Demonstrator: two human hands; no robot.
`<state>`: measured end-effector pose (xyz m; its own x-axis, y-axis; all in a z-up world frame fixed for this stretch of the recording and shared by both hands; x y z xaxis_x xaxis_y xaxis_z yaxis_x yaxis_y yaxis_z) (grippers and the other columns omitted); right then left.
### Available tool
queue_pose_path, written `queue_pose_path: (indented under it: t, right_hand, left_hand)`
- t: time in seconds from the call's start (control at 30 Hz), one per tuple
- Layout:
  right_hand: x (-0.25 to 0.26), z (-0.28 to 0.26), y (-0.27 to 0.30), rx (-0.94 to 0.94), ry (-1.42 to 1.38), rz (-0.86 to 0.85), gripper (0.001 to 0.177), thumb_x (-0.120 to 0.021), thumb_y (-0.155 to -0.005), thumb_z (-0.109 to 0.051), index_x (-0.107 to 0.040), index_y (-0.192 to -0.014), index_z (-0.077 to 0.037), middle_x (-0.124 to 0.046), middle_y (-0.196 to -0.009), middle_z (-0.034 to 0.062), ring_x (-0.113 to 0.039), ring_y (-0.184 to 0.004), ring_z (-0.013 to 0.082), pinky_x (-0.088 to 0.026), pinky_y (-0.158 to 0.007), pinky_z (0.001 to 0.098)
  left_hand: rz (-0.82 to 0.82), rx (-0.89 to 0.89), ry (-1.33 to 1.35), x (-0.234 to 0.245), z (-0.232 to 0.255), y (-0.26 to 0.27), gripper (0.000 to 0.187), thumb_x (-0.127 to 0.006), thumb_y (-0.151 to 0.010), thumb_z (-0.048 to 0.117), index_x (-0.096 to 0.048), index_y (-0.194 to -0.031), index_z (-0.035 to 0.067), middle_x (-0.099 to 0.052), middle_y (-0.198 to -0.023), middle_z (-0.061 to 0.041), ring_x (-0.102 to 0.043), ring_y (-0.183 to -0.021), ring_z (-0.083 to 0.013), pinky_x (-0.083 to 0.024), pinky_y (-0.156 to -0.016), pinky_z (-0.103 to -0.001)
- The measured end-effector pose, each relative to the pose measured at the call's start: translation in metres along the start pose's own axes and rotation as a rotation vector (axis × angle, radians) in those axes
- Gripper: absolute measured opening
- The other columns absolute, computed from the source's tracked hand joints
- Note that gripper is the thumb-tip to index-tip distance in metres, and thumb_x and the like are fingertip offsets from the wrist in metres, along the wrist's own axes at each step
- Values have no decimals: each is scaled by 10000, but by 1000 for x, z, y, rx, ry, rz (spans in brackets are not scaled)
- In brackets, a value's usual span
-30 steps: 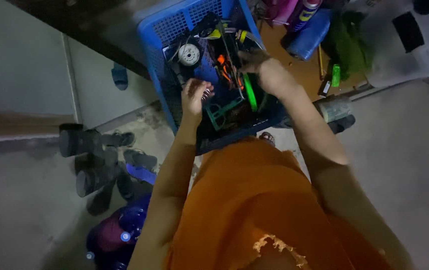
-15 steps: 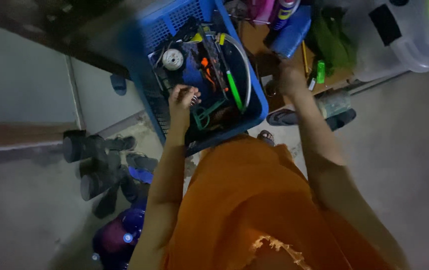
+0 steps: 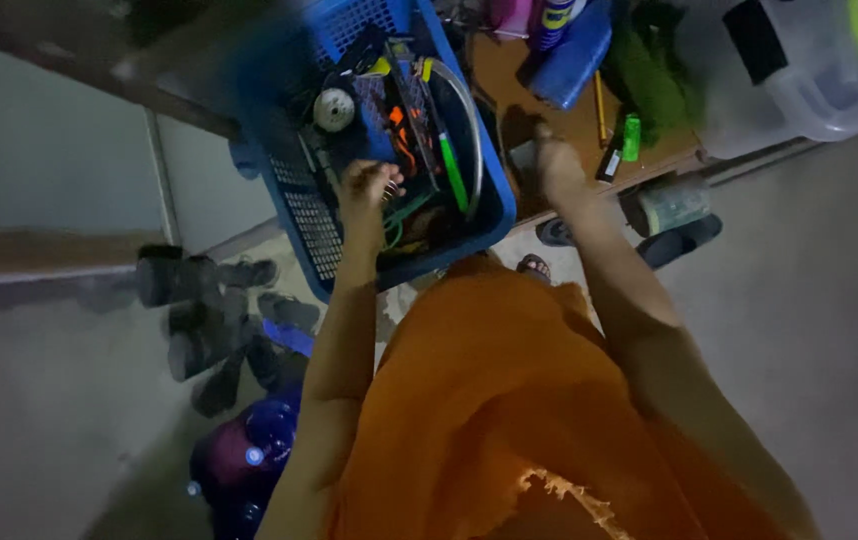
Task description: Organizing various tools and hardware parts into a blue basket.
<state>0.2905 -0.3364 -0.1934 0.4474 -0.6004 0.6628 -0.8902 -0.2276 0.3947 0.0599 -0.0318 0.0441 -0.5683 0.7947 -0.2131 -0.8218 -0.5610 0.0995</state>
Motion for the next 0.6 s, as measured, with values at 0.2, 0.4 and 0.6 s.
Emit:
queue_pose_path:
  t: [0.2, 0.4, 0.6]
  right_hand:
    - [99, -99, 64, 438, -17, 208, 341, -677, -967, -168, -642, -1272, -20, -705, -1090, 239, -693, -1014, 408, -548, -815, 468]
    - [179, -255, 162, 815, -120, 318, 422, -791, -905, -36, -612, -1286, -4, -709, -1162, 249, -702, -1061, 384, -570, -850, 444]
    - [113, -297, 184, 802, -61, -158, 418, -751, -836, 13, -677, -1247, -16, -718, -1212, 238, -686, -1099, 351, -556, -898, 437]
  left_hand:
    - [99, -66, 129, 35, 43, 11, 229, -673, -1019, 244, -660, -1059, 19, -710, -954, -107, -689, -836, -209, -591, -718, -352]
    - [282, -68, 182, 76, 45, 13, 201, -666, -1008, 247, -630, -1026, 50, -683, -886, -72, -630, -736, -180, -545, -634, -334]
    - [296, -81, -31, 91, 48, 23, 275, -603, -1085, 292, -664, -1077, 24, -670, -908, -78, -614, -784, -171, -517, -695, -320]
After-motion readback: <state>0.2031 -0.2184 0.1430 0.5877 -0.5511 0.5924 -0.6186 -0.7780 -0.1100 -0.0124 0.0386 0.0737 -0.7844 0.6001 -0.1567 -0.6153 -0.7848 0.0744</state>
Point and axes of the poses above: each hand's wrist, its own y-axis away from the middle knuckle, its own x-axis out of the back of the hand, z = x × y, the point moved 6 cm from there along -y, towards the middle knuckle
